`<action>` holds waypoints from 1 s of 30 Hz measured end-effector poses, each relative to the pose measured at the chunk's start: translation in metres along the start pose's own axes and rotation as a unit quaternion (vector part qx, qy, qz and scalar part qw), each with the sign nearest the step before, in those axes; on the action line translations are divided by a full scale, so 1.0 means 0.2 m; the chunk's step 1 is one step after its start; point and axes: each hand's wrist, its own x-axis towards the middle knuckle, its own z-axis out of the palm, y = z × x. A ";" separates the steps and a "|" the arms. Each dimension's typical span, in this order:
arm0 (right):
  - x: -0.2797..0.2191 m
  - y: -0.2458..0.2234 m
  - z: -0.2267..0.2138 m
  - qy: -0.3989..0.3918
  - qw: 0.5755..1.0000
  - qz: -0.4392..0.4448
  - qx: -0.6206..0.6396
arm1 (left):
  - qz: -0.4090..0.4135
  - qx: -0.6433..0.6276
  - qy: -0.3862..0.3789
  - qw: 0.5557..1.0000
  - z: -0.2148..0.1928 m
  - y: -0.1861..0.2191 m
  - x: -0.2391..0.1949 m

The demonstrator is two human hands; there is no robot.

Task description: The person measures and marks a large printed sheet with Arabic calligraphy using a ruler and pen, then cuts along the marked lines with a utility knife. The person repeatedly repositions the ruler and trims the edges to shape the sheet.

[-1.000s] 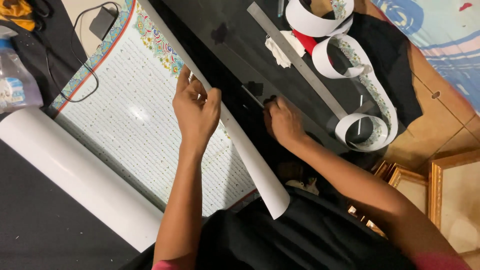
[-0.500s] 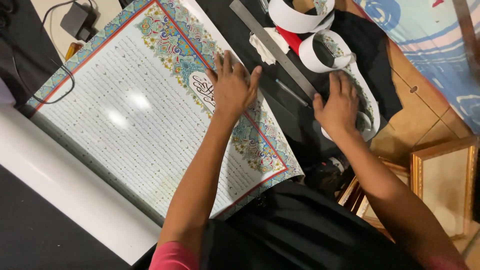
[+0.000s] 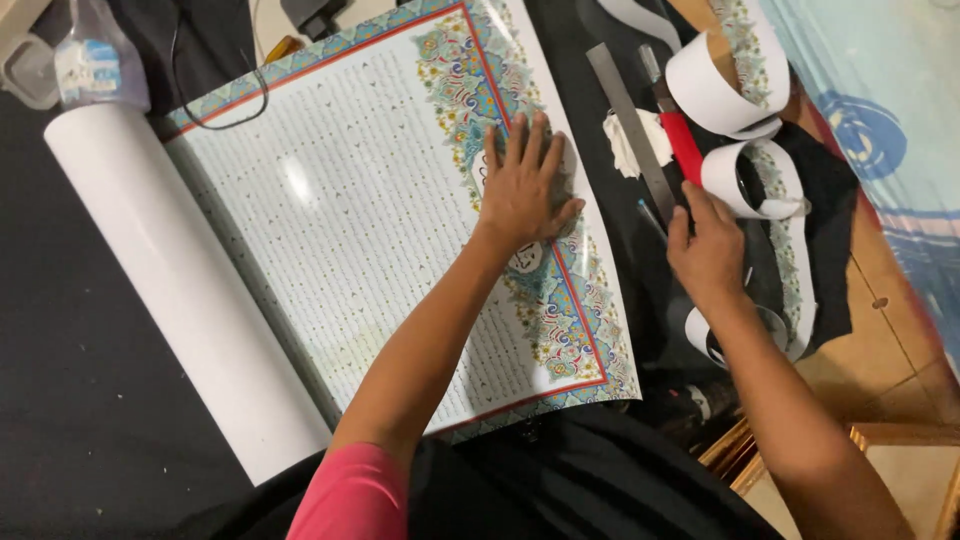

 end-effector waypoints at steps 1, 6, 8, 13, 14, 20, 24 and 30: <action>0.05 -0.01 0.02 -0.002 1.000 -0.011 0.015 | 0.004 0.004 -0.005 1.000 0.00 0.00 0.00; 0.12 -0.08 -0.02 -0.099 0.990 0.095 -0.040 | 0.008 0.007 -0.009 1.000 0.00 -0.03 0.04; 0.06 -0.08 -0.03 -0.235 0.947 0.195 -0.100 | 0.018 0.006 -0.001 1.000 0.03 -0.06 0.07; -0.22 0.20 0.18 -0.090 0.978 0.113 -0.150 | 0.013 0.013 -0.002 1.000 -0.02 -0.04 0.04; -0.25 0.25 0.19 -0.055 0.980 0.086 -0.172 | 0.011 0.013 0.006 1.000 -0.02 -0.02 0.04; -0.14 0.01 -0.10 0.000 0.981 0.083 -0.175 | 0.007 0.003 0.017 1.000 -0.01 -0.03 0.02; 0.02 -0.26 -0.05 0.040 0.999 0.017 0.027 | 0.012 -0.005 0.023 1.000 -0.01 -0.04 0.01; 0.49 -0.55 0.35 -0.107 0.924 0.158 0.332 | 0.012 -0.027 0.052 0.998 0.10 -0.10 0.02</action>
